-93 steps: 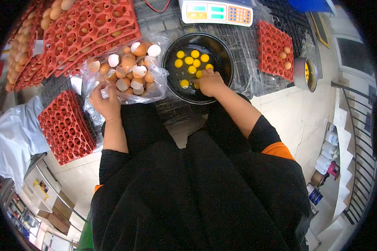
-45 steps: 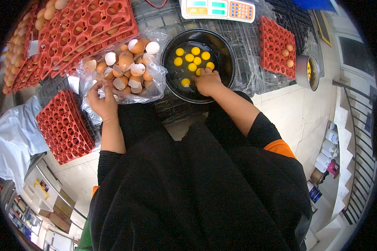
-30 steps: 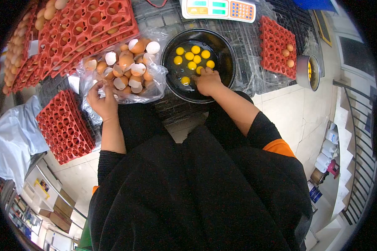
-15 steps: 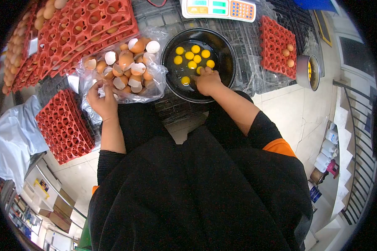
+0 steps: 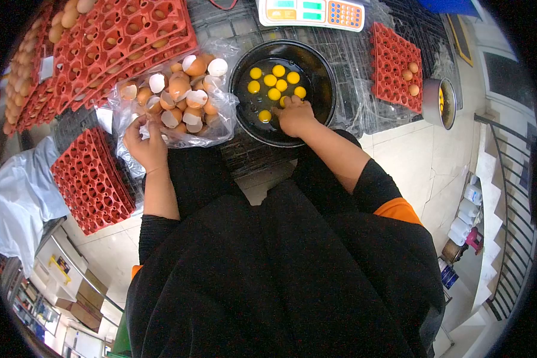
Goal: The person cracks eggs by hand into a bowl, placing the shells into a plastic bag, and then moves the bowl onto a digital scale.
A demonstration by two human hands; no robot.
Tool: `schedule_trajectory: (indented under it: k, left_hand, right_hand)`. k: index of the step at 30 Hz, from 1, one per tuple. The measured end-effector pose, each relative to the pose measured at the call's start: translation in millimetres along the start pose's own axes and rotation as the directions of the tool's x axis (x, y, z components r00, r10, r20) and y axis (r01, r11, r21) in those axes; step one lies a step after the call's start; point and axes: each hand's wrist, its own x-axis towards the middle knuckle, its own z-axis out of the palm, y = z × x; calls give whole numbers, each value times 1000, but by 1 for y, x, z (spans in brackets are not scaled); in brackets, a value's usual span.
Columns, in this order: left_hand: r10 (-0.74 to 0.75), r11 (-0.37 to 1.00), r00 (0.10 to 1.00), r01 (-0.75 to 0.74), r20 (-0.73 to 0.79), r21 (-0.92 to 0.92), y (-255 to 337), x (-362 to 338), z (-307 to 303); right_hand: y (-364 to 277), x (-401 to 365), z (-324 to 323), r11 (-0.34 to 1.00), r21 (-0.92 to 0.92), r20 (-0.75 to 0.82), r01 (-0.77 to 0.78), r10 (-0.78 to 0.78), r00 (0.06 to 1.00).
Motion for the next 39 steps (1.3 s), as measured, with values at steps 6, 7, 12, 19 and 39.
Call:
schedule_trajectory:
  k: [6, 7, 12, 19, 39]
  left_hand:
    - [3, 1000, 1000, -3, 4, 5, -1, 0, 0]
    - [-1, 1000, 1000, 1, 3, 6, 0, 0, -1]
    - [-12, 1000, 1000, 12, 10, -1, -1, 0, 0]
    - [-1, 1000, 1000, 1, 4, -4, -1, -1, 0]
    - [-12, 1000, 1000, 12, -1, -16, -2, -1, 1]
  right_hand:
    - [-1, -1, -1, 1000, 13, 7, -9, 8, 1000]
    - [-1, -1, -1, 1000, 9, 6, -10, 10, 1000]
    - [0, 0, 0, 1000, 12, 3, -9, 9, 1000]
    - [-1, 1, 0, 1000, 10, -3, -6, 6, 1000]
    - [-3, 5, 3, 1000, 10, -43, -8, 8, 999]
